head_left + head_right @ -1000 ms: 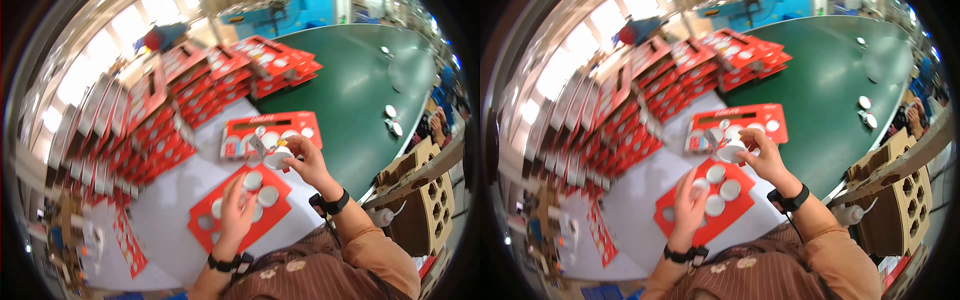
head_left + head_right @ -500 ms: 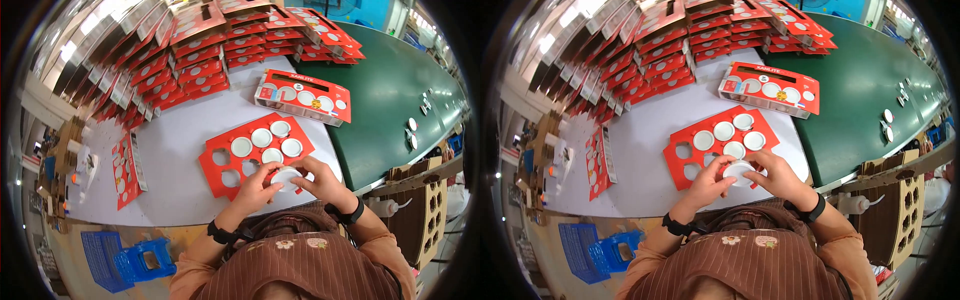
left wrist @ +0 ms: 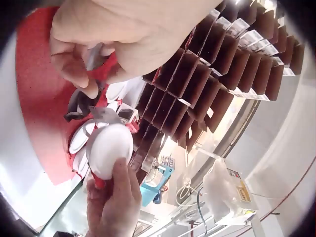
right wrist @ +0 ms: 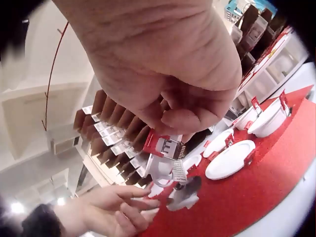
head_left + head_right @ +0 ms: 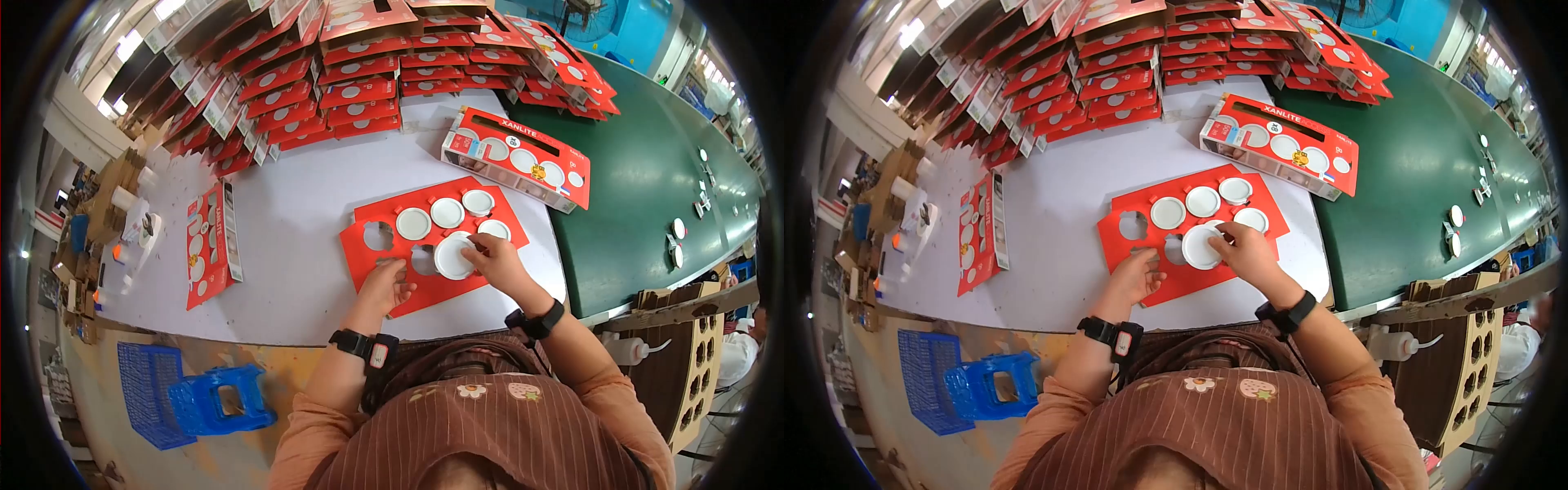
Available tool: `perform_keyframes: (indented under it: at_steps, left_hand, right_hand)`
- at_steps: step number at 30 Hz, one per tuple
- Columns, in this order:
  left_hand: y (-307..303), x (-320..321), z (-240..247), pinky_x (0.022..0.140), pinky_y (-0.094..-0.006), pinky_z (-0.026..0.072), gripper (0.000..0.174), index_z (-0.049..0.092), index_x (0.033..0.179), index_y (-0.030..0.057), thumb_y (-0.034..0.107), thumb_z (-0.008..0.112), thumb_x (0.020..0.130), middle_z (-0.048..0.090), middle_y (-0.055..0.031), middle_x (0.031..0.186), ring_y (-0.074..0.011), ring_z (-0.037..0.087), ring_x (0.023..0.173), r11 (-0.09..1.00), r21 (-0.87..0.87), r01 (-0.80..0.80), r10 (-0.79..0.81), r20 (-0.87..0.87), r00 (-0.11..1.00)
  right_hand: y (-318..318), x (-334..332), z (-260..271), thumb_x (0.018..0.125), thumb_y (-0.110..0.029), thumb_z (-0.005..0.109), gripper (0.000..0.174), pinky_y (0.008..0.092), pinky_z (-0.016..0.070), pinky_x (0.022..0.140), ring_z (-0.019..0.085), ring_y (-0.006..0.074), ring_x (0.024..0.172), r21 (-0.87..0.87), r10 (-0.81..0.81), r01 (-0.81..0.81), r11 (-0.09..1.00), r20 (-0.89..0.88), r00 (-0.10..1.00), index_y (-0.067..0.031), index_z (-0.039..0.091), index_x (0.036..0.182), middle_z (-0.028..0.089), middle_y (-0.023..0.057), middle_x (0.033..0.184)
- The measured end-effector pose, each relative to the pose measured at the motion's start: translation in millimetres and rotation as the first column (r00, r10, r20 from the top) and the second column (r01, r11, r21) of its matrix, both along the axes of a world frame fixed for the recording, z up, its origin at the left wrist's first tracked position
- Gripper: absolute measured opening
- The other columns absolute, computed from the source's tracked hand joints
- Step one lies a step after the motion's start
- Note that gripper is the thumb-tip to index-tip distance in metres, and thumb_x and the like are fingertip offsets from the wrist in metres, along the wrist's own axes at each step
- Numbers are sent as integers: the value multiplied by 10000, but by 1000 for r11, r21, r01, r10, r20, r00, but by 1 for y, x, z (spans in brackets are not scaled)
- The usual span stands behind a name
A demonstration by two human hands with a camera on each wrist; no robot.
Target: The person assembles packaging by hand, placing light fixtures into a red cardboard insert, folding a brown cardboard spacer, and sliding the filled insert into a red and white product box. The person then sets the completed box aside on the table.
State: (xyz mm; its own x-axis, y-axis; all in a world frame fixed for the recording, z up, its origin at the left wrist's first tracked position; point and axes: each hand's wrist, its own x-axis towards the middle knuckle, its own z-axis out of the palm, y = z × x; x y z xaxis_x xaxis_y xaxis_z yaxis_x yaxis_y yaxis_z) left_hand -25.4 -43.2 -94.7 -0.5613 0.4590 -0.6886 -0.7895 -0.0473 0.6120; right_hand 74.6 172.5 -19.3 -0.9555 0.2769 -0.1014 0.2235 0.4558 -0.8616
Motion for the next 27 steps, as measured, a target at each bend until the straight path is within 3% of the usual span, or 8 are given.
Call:
perform_keyframes:
  at_steps: [6,11,13,16,18,21,25,27]
  left_hand:
    - [6,11,1,479,-268,429,531,342,1328,106,176,576,856,477,-61,923,-147,538,613,999,-50,14,-16,-50,999]
    - [9,18,9,444,-258,411,503,351,1312,110,138,563,857,481,-64,887,-122,509,556,999,-33,25,-27,-55,998]
    - [9,18,14,447,-263,371,321,395,1156,110,118,544,871,461,-43,806,-119,483,542,991,-83,107,-114,-83,990]
    - [8,17,7,433,-256,363,322,395,1159,109,121,547,875,460,-45,804,-110,470,512,986,-78,147,-150,-40,988]
    - [8,18,8,432,-258,365,325,388,1159,108,125,549,877,457,-40,781,-108,469,507,987,-76,144,-148,-41,988]
    - [12,23,18,432,-261,370,342,370,1172,106,124,550,882,445,-27,730,-104,468,502,981,-93,171,-176,-42,984]
    - [19,30,8,420,-261,367,389,338,1225,114,101,537,891,426,-5,664,-100,464,491,973,-140,186,-196,-63,979]
    - [20,28,3,413,-257,360,385,344,1224,123,93,533,891,425,-5,661,-98,458,482,966,-120,231,-238,-50,970]
  right_hand:
    - [-15,-17,-20,809,-219,630,271,403,491,695,625,323,784,300,33,-28,953,-11,999,13,634,948,642,177,860]
    - [-22,-23,-39,817,-205,631,262,410,489,689,622,339,804,187,13,-19,982,35,999,5,616,973,635,191,866]
    - [-23,-24,-46,821,-201,631,263,415,487,687,619,348,807,92,-22,18,996,41,999,2,603,986,635,193,858]
    - [-22,-19,-51,834,-192,630,253,427,487,681,615,363,805,171,22,-23,985,5,1000,-17,579,1009,635,192,844]
    - [-24,-14,-44,863,-210,599,227,440,488,675,618,364,795,409,90,-65,910,-42,995,-37,570,1007,639,191,837]
    - [-21,-16,-46,878,-201,576,241,436,491,686,623,361,801,378,83,-105,920,75,994,-68,584,1079,640,197,854]
    - [-19,-18,-61,902,-210,526,251,452,486,684,620,368,797,334,69,-65,940,-2,998,-59,575,1096,641,193,856]
    - [-15,-18,-63,916,-174,480,179,473,485,644,625,374,748,445,149,-129,886,-11,989,-48,526,1036,643,181,801]
